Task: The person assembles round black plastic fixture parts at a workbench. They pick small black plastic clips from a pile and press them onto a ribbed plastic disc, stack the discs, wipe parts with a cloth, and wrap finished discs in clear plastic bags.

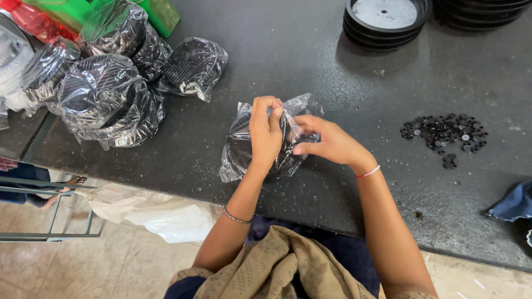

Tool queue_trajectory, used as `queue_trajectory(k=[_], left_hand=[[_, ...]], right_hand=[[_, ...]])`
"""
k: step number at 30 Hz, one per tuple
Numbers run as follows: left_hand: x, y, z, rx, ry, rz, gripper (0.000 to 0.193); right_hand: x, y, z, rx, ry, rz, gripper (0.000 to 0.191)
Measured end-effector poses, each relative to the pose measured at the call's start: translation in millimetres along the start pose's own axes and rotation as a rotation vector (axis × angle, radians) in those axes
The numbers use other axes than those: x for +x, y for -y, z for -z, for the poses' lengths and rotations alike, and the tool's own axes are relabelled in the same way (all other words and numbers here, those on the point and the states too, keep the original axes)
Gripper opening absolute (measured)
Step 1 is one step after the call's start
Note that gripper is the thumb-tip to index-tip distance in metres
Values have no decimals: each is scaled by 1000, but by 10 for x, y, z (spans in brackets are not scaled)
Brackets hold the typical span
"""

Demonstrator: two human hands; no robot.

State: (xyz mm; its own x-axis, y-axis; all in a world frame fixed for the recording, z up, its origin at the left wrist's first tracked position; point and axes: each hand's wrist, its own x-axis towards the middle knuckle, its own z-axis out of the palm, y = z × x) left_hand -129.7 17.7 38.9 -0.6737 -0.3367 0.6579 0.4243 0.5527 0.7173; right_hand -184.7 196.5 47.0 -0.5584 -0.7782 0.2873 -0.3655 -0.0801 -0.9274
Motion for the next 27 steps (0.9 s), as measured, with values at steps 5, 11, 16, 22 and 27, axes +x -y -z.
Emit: queue_trajectory(k=[5,11,16,22,27], left_hand=[[54,74,-70,130,-93,-27,8],[135,69,-45,219,-278,20,3],[91,218,116,43,-211,48,17],[31,914,693,422,-504,222,32],[-41,1354,904,212,-181,676,54]], right_hand=[[-34,-175,44,-98,85,-44,30],[-118,-697,420,-99,28,-384,26],[103,-1486,700,-73,-92,-564,50],[185,-1733,482,-603,-212,-293,48],[358,-1719,290,-360,-250,-352,41]])
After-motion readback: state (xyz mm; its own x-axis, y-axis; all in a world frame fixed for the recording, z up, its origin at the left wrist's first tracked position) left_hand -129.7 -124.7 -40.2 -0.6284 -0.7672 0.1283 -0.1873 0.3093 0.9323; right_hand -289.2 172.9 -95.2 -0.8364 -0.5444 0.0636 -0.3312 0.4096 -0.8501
